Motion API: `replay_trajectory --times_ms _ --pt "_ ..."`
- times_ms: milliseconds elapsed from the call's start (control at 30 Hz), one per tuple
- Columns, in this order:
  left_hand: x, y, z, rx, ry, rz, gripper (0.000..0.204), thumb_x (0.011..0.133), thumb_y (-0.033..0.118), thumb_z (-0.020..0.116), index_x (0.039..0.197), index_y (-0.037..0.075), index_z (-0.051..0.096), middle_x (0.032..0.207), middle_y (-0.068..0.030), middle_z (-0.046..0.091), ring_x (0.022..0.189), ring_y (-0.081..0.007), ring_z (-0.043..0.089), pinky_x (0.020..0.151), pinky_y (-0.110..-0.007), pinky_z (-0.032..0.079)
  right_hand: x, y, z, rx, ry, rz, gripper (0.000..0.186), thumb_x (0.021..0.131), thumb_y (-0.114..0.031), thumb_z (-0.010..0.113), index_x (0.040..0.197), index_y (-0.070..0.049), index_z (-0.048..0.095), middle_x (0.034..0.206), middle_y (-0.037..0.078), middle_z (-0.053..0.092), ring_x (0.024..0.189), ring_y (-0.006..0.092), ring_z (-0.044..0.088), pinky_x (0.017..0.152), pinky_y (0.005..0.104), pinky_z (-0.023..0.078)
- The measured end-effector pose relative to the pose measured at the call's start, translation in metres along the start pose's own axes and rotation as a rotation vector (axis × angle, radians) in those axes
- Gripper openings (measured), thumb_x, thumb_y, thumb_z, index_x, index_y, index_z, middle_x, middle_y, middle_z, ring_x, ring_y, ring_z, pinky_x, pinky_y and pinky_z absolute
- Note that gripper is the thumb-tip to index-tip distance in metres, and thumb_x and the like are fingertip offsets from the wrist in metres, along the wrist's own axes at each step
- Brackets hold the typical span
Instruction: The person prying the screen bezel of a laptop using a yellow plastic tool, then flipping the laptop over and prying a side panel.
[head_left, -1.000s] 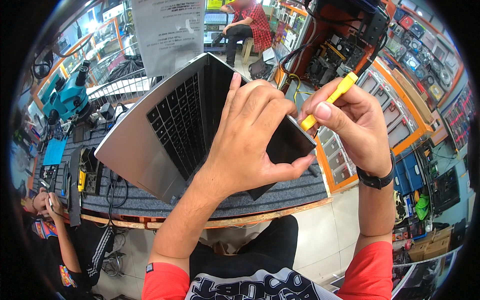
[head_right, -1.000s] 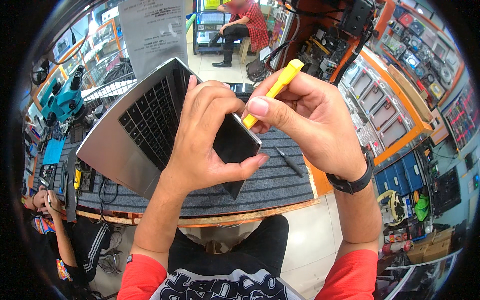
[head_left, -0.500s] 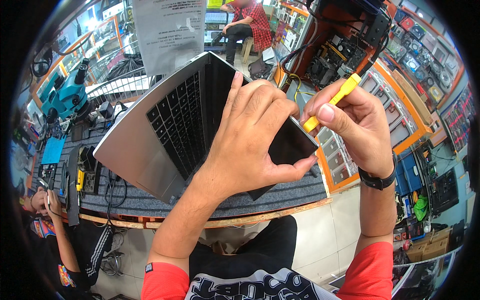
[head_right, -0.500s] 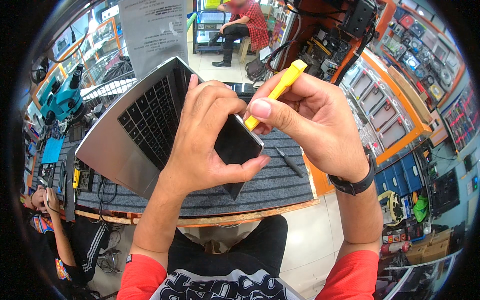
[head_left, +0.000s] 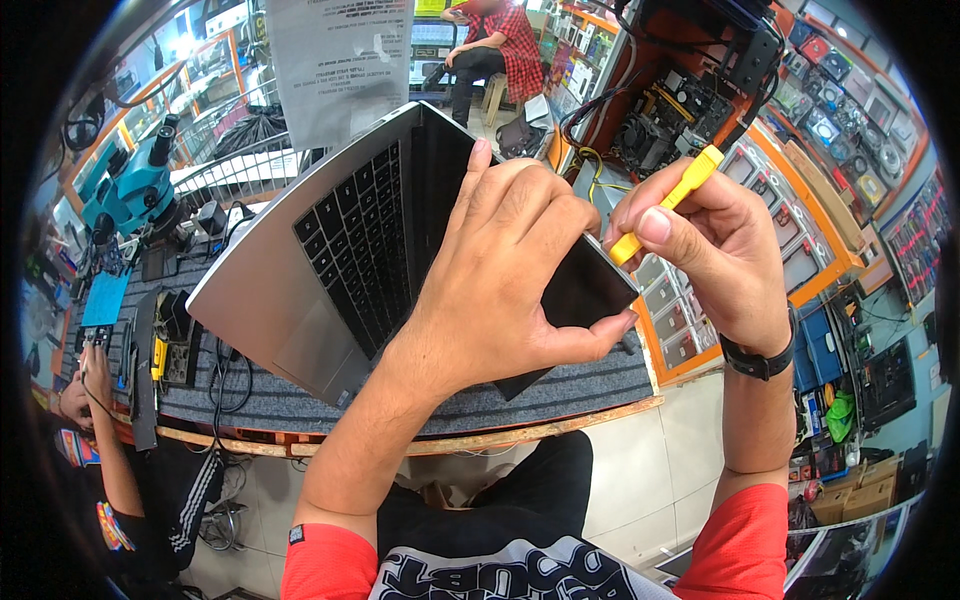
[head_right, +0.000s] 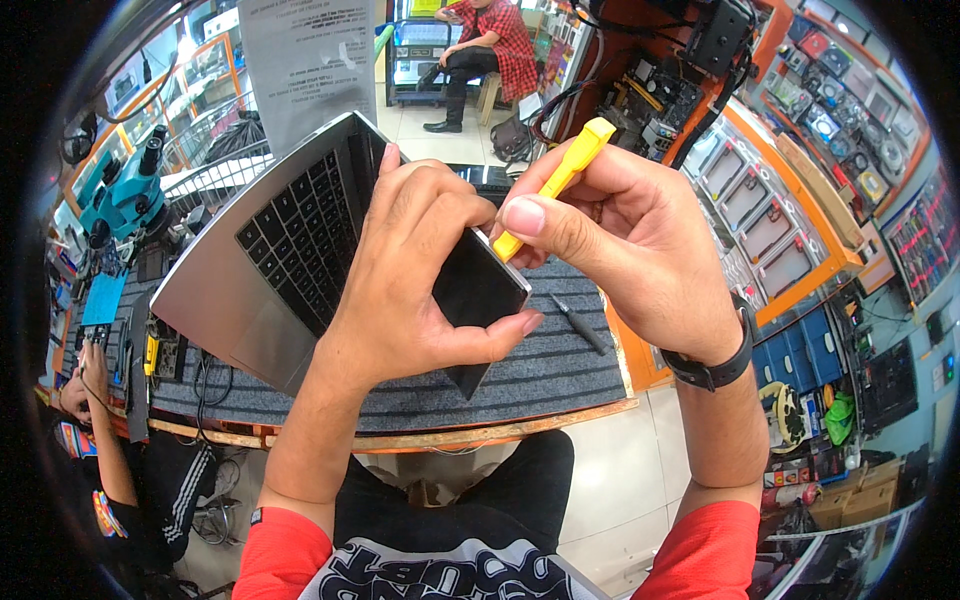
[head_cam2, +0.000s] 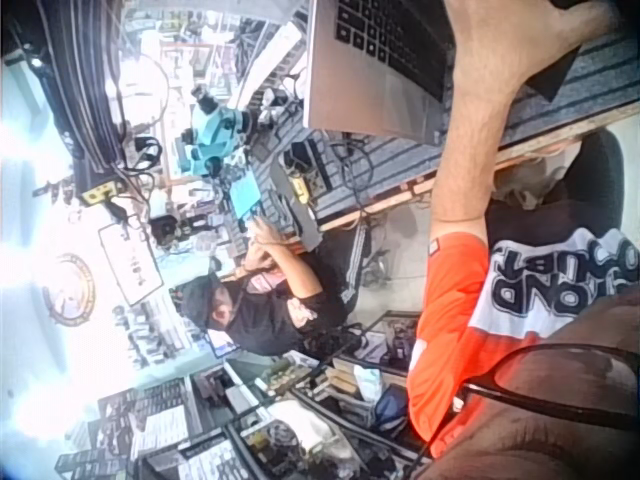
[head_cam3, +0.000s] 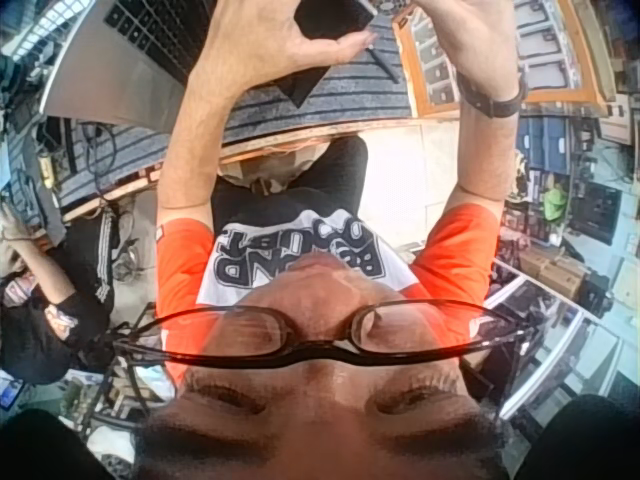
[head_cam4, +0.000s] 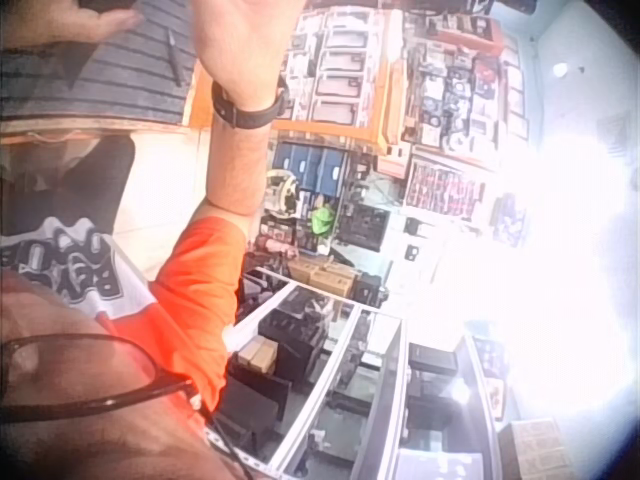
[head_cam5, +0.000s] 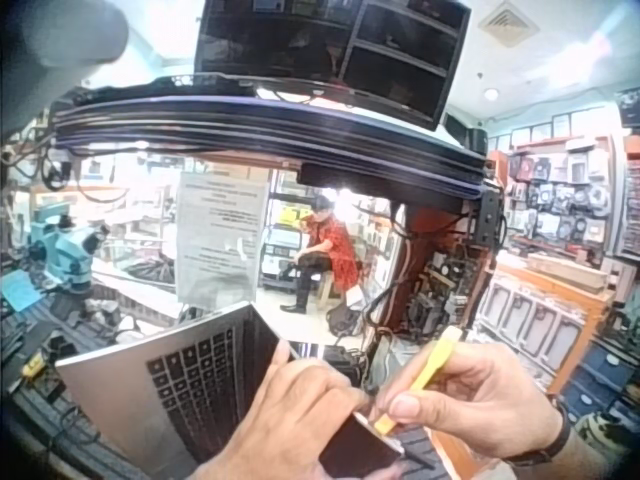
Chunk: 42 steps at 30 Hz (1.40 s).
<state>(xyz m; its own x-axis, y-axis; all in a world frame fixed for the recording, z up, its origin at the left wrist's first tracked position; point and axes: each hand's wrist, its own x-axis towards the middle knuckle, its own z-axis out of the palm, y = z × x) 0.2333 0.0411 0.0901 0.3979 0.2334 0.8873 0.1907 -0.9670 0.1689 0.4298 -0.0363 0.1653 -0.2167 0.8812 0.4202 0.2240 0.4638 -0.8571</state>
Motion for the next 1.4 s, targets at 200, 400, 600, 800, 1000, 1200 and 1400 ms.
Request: replay_trajectory --times_ms 200,400,600,800,1000,1200,1400 --pt "0.001 0.000 0.000 -0.008 0.009 0.002 0.063 0.064 0.038 0.092 0.108 0.004 0.063 0.105 -0.0117 0.055 0.108 -0.0363 0.056 0.120 -0.068 0.027 0.001 -0.001 0.001 -0.002 0.004 0.006 0.023 0.100 -0.017 0.076 0.111 0.002 0.069 0.098 0.008 0.072 0.089 0.0117 0.068 0.081 0.0268 0.057" --pt "0.002 -0.001 0.000 -0.014 -0.018 -0.008 0.061 0.065 0.038 0.092 0.107 0.004 0.063 0.102 -0.0095 0.055 0.102 -0.0330 0.057 0.120 -0.068 0.026 0.001 -0.001 0.000 0.004 0.006 0.018 0.024 0.100 -0.018 0.077 0.111 0.002 0.069 0.097 0.008 0.072 0.088 0.0119 0.069 0.081 0.0268 0.057" --pt "0.002 -0.001 0.001 -0.023 -0.006 -0.006 0.060 0.064 0.037 0.092 0.105 0.005 0.063 0.101 -0.0087 0.055 0.101 -0.0320 0.057 0.121 -0.067 0.026 0.001 -0.004 0.001 -0.019 0.000 0.012 0.024 0.100 -0.017 0.077 0.111 0.002 0.069 0.098 0.008 0.072 0.089 0.0119 0.069 0.082 0.0271 0.057" --pt "0.003 -0.004 0.006 -0.064 0.058 0.023 0.056 0.061 0.035 0.091 0.100 0.006 0.063 0.100 -0.0089 0.056 0.102 -0.0319 0.055 0.119 -0.066 0.028 -0.001 -0.017 0.005 -0.111 0.022 0.084 0.020 0.100 -0.016 0.073 0.108 0.001 0.068 0.098 0.009 0.071 0.089 0.0136 0.069 0.078 0.0279 0.057" --pt "0.005 -0.006 0.011 -0.094 0.054 0.051 0.054 0.063 0.034 0.090 0.098 0.004 0.063 0.099 -0.0101 0.055 0.105 -0.0336 0.054 0.116 -0.064 0.034 0.001 -0.024 0.008 -0.097 0.031 0.171 0.020 0.099 -0.014 0.075 0.109 0.002 0.067 0.097 0.006 0.070 0.082 0.0109 0.068 0.076 0.0259 0.056" --pt "0.005 -0.007 0.010 -0.091 0.048 0.052 0.054 0.063 0.034 0.091 0.099 0.004 0.063 0.099 -0.0108 0.056 0.105 -0.0340 0.054 0.115 -0.064 0.035 0.003 -0.026 0.011 -0.184 0.025 0.140 0.021 0.100 -0.015 0.075 0.110 0.002 0.066 0.095 0.005 0.070 0.082 0.0101 0.067 0.076 0.0253 0.055" --pt "0.007 -0.007 0.003 -0.116 0.008 0.012 0.055 0.063 0.035 0.094 0.101 0.007 0.065 0.095 -0.0062 0.057 0.100 -0.0307 0.056 0.121 -0.065 0.027 0.002 -0.033 0.010 -0.207 0.037 0.186 0.021 0.100 -0.015 0.076 0.110 0.002 0.067 0.094 0.006 0.071 0.081 0.0106 0.068 0.076 0.0250 0.056"
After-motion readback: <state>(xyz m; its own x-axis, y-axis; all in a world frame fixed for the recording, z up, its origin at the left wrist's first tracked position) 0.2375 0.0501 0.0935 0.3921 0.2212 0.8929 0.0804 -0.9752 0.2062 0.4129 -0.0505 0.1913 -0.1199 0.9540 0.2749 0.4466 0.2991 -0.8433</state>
